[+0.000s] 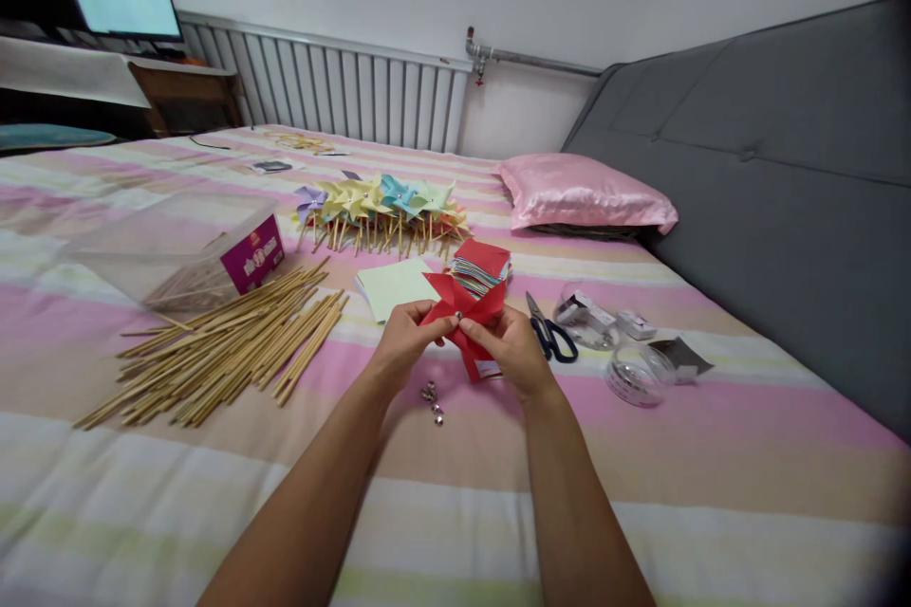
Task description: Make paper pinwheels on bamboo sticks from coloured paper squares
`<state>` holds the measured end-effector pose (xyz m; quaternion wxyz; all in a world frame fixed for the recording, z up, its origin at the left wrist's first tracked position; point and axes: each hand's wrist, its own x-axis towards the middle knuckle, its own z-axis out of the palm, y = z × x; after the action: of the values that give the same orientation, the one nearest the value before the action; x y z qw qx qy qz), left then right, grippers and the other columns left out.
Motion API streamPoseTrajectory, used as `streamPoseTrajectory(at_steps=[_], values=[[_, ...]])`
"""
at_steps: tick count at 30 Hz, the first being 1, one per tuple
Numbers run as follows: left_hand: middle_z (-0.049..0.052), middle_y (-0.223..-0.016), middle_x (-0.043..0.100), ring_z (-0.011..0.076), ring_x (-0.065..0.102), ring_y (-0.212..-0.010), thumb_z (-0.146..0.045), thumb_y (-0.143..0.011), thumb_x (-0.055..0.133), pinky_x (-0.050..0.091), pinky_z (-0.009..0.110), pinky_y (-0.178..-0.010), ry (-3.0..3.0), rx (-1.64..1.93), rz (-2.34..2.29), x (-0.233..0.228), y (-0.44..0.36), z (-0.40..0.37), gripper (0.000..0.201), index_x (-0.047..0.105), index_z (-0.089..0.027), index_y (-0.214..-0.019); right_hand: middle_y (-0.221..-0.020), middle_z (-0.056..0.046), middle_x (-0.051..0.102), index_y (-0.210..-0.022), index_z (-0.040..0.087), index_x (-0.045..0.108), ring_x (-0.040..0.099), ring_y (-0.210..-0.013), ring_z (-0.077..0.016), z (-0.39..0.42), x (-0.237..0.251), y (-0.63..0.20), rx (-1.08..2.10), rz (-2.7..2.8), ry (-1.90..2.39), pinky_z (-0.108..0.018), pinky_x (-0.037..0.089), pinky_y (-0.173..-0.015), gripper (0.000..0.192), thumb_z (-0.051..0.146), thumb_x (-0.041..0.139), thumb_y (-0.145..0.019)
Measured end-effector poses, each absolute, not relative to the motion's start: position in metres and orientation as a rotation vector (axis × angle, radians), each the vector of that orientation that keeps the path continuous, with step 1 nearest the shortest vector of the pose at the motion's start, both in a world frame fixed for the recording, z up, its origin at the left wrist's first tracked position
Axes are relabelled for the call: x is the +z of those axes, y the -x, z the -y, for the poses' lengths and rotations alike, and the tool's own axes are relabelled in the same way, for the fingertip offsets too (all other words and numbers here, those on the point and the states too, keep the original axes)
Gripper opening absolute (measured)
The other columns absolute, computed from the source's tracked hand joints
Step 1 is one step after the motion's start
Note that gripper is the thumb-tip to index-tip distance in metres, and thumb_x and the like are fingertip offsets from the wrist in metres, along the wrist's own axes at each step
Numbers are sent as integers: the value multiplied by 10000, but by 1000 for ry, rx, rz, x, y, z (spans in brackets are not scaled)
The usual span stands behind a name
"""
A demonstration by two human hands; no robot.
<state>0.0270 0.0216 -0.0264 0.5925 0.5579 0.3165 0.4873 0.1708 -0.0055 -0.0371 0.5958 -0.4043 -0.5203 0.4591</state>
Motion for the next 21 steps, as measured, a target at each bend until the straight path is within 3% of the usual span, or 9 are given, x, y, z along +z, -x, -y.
streamPoseTrajectory(at_steps=[9, 13, 16, 19, 21], values=[[-30, -510, 513, 83, 428, -514, -312, -617, 730, 327, 219, -518, -1370, 1161, -771, -27, -29, -19, 249, 578, -134, -532, -813, -55, 730, -782, 158, 696, 672, -737, -198, 7, -34, -169, 1130, 1088, 959, -324, 525, -708, 257, 342, 764, -614], [-9, -566, 586, 98, 479, -539, -336, -611, 751, 356, 227, -538, -1393, 1130, -787, -28, -29, -20, 230, 658, -128, -632, -789, -42, 732, -783, 164, 698, 672, -713, -191, 5, -34, -170, 1135, 1037, 966, -328, 529, -708, 257, 336, 766, -604], [36, -721, 672, 147, 570, -655, -368, -602, 761, 415, 247, -608, -1402, 1101, -744, -25, -25, -21, 296, 699, -139, -778, -786, -42, 732, -794, 157, 697, 672, -723, -199, 2, -36, -170, 1068, 978, 992, -342, 529, -718, 283, 341, 770, -590], [89, -856, 695, 193, 617, -767, -470, -684, 670, 452, 276, -675, -1381, 1205, -791, -22, -16, -27, 404, 694, -137, -912, -805, -36, 734, -808, 159, 695, 672, -759, -200, -1, -38, -170, 1042, 892, 960, -353, 523, -756, 293, 330, 775, -583], [111, -863, 693, 207, 626, -757, -512, -734, 587, 459, 298, -691, -1382, 1340, -981, -22, -4, -35, 431, 690, -124, -891, -808, -29, 735, -811, 165, 694, 673, -777, -199, -2, -40, -170, 1063, 851, 928, -355, 519, -780, 290, 310, 783, -576]])
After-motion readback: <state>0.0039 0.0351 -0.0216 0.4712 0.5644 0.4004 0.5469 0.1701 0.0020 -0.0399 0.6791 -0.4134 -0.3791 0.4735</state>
